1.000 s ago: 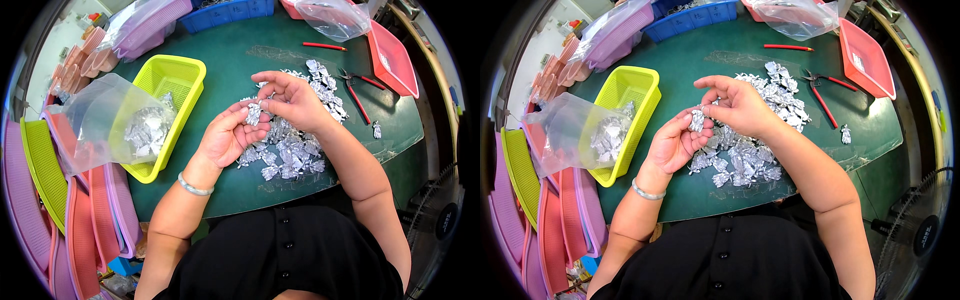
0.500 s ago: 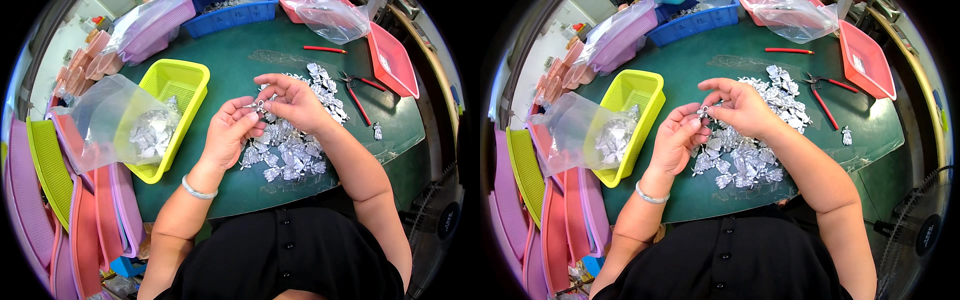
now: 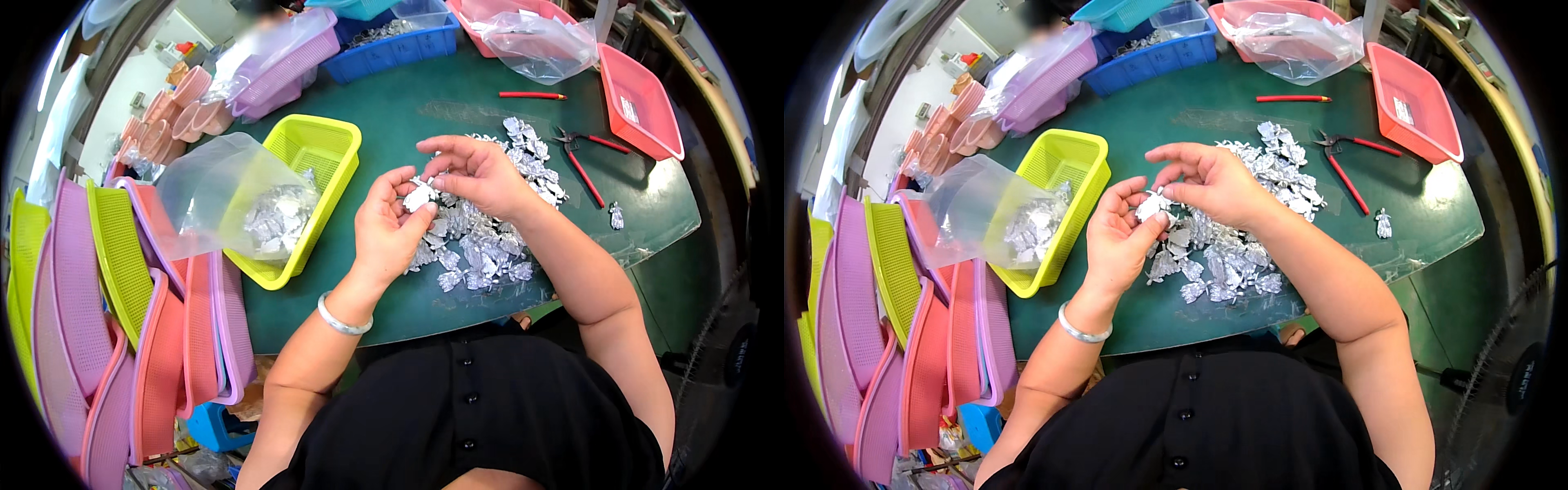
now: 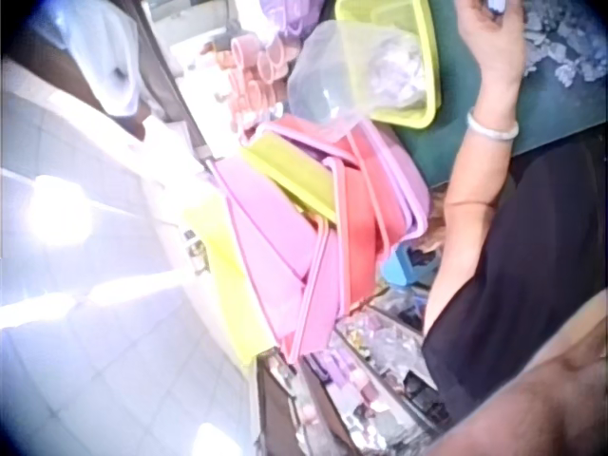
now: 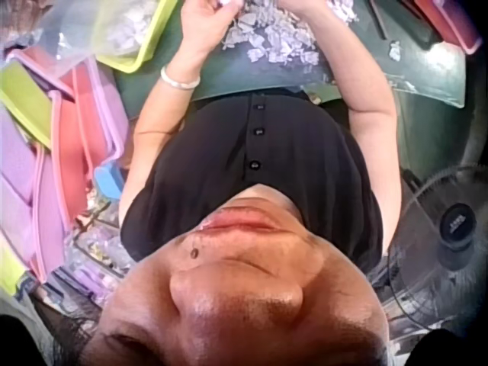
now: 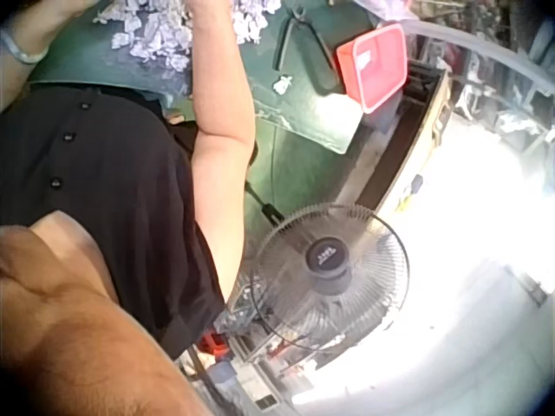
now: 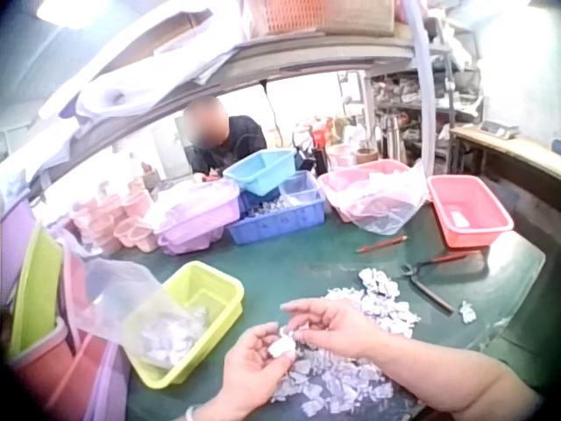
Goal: The person wraps small, silver, foil-wrapped items by hand, folding the foil around each piece and placing the finished units into a yellow basket. The task is performed continuously at a table with various colored baskets and tools visible.
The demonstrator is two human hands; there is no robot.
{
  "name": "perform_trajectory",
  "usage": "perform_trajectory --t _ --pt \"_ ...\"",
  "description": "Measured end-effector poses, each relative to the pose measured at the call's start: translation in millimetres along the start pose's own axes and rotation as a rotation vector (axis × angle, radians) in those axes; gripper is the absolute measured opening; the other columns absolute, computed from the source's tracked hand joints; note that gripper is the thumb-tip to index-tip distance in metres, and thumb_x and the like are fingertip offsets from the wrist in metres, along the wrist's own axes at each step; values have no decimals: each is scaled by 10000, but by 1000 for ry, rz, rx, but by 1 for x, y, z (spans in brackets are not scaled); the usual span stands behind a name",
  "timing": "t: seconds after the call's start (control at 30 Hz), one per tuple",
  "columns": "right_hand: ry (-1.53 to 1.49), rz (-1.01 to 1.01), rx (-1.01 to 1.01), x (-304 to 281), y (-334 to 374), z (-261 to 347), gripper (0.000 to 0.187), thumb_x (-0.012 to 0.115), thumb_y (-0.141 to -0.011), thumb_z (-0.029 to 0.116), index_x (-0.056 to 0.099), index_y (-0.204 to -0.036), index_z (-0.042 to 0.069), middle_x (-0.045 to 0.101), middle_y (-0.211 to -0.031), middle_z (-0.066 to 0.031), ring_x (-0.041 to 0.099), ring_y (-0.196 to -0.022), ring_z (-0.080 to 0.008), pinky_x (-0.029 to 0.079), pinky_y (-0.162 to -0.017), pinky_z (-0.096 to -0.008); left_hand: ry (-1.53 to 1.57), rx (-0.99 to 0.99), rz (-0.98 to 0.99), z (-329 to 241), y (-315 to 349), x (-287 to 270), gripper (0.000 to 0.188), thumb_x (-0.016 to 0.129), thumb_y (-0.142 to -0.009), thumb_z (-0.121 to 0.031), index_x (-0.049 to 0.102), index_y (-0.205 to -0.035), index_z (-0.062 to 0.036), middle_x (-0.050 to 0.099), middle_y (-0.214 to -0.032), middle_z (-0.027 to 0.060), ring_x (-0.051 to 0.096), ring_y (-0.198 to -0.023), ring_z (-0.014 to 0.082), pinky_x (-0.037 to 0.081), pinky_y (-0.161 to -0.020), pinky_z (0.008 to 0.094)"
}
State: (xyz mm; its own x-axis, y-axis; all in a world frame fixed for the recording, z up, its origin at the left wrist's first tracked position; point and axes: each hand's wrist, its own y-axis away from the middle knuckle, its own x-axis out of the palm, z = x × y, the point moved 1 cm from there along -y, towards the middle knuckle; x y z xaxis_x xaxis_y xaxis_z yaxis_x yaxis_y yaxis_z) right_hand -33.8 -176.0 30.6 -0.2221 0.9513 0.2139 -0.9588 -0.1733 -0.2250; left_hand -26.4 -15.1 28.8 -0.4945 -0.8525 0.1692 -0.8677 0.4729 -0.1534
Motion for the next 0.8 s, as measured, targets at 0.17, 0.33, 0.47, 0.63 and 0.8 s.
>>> perform_trajectory --t 0.17,0.33,0.47,0.63,0.8 --pt "47 49 1 0 3 -5 405 564 -768 -23 478 -1161 28 588 -852 -31 541 -805 -68 442 -714 -218 -261 43 26 8 6 -8 454 557 -764 55 374 -1178 12 507 -933 56 514 -805 88 439 -663 200" --pt "135 54 -24 0 -1 -15 382 570 -780 4 476 -1150 9 590 -815 -34 547 -766 -77 446 -699 -230 -374 -66 -45 -2 33 -32 252 531 -822 -60 501 -1064 2 578 -885 50 535 -701 69 444 -601 197" --pt "153 -10 32 -2 -3 -16 366 579 -770 6 489 -1124 -14 591 -779 -32 552 -736 -78 446 -679 -220 -393 -259 -132 3 64 -72 180 472 -865 -117 552 -966 9 598 -825 41 534 -635 80 446 -581 207" --pt "158 -7 15 -5 -4 -20 357 586 -765 7 496 -1110 -15 590 -778 -31 551 -720 -78 446 -674 -219 -1135 44 -199 2 84 -99 125 501 -814 -98 594 -843 -20 578 -786 104 563 -696 234 447 -634 317" --pt "190 -35 24 -7 -6 -22 355 589 -760 10 499 -1102 -19 586 -764 -28 545 -718 -76 445 -672 -220 -1479 202 -286 -4 91 -95 96 537 -772 -81 600 -814 -22 554 -769 127 538 -749 305 435 -673 352"
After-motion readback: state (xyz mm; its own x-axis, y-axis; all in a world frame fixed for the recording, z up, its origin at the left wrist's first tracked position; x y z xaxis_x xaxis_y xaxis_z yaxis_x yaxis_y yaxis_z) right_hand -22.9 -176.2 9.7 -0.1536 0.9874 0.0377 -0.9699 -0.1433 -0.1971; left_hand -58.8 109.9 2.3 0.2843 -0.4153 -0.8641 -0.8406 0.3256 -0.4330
